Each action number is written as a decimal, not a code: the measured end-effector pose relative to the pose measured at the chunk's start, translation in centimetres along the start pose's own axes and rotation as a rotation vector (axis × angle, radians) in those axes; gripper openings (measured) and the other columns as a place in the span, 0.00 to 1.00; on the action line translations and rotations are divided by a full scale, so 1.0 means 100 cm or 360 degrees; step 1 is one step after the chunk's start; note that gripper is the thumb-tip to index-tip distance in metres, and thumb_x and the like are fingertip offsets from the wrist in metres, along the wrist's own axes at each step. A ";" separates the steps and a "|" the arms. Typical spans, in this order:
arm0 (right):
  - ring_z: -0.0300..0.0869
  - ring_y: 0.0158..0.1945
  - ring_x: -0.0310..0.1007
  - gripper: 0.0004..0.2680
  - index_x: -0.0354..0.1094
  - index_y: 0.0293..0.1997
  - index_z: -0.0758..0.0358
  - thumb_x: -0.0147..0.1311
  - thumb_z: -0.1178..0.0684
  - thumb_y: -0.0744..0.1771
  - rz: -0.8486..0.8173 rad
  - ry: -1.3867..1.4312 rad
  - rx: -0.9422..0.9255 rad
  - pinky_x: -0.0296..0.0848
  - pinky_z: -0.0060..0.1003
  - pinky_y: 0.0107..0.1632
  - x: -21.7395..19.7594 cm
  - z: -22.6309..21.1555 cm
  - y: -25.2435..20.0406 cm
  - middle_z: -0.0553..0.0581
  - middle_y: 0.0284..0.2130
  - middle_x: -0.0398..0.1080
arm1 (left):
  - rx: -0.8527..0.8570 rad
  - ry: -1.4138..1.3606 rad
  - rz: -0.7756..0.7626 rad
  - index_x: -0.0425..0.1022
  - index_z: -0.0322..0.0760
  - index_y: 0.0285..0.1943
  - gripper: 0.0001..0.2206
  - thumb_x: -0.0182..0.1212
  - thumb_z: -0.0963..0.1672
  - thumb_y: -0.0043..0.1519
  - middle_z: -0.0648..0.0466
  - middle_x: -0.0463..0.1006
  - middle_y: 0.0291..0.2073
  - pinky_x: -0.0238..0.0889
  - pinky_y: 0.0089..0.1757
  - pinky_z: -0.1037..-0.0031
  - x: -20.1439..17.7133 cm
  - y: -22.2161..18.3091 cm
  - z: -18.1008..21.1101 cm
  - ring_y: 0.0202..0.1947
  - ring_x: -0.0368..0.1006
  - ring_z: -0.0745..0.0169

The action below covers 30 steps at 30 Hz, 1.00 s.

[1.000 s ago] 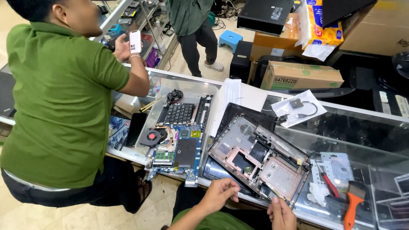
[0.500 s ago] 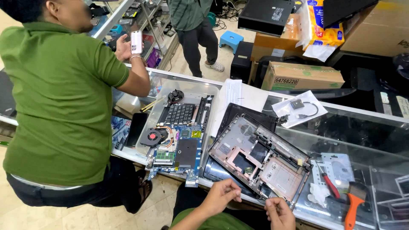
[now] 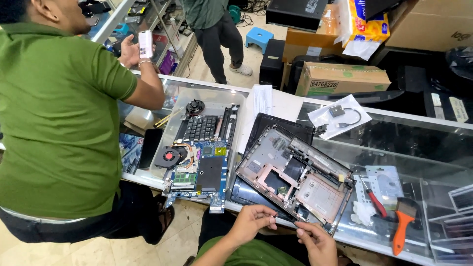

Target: Disassembling a laptop and cleaning its internal components using a screwdriver and a brush.

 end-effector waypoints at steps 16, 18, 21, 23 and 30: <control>0.41 0.32 0.72 0.04 0.82 0.35 0.67 0.67 0.57 0.63 0.0011 -0.0073 -0.0150 0.70 0.33 0.41 -0.001 0.012 0.008 0.56 0.27 0.79 | 0.0099 0.0163 -0.0026 0.80 0.34 0.40 0.05 0.68 0.42 0.64 0.55 0.77 0.20 0.69 0.27 0.81 -0.004 -0.003 0.009 0.19 0.73 0.70; 0.38 0.33 0.74 0.03 0.82 0.33 0.66 0.66 0.58 0.63 0.0025 -0.0026 -0.0361 0.71 0.31 0.42 -0.004 0.011 -0.001 0.54 0.27 0.81 | 0.0067 0.0004 -0.0023 0.81 0.30 0.41 0.05 0.68 0.40 0.62 0.48 0.82 0.25 0.80 0.34 0.72 0.001 -0.002 0.005 0.26 0.79 0.64; 0.36 0.26 0.73 0.04 0.82 0.35 0.63 0.65 0.56 0.63 0.0025 -0.0025 -0.0429 0.71 0.29 0.33 -0.003 -0.009 -0.003 0.51 0.28 0.77 | 0.0135 0.0163 0.0059 0.83 0.30 0.38 0.05 0.70 0.40 0.57 0.46 0.88 0.30 0.79 0.40 0.71 -0.001 -0.005 0.014 0.32 0.86 0.56; 0.37 0.27 0.75 0.05 0.82 0.36 0.64 0.64 0.55 0.64 0.0124 0.0036 -0.0406 0.75 0.29 0.33 -0.006 -0.020 -0.010 0.52 0.31 0.77 | 0.0120 0.0135 0.0093 0.82 0.28 0.37 0.05 0.70 0.38 0.56 0.43 0.88 0.30 0.79 0.41 0.70 -0.001 -0.004 0.002 0.32 0.87 0.53; 0.37 0.29 0.75 0.08 0.81 0.45 0.64 0.65 0.55 0.64 0.0138 0.0310 -0.0337 0.77 0.30 0.34 -0.008 -0.026 -0.016 0.56 0.37 0.80 | -0.0007 0.0236 0.0500 0.78 0.22 0.56 0.18 0.67 0.35 0.56 0.37 0.86 0.33 0.75 0.43 0.68 0.009 -0.004 0.007 0.34 0.85 0.46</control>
Point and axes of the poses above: each hand's wrist, its own y-axis towards the middle knuckle, its own x-axis out of the palm, z = x × y, the point moved 1 cm from there along y, towards the middle knuckle
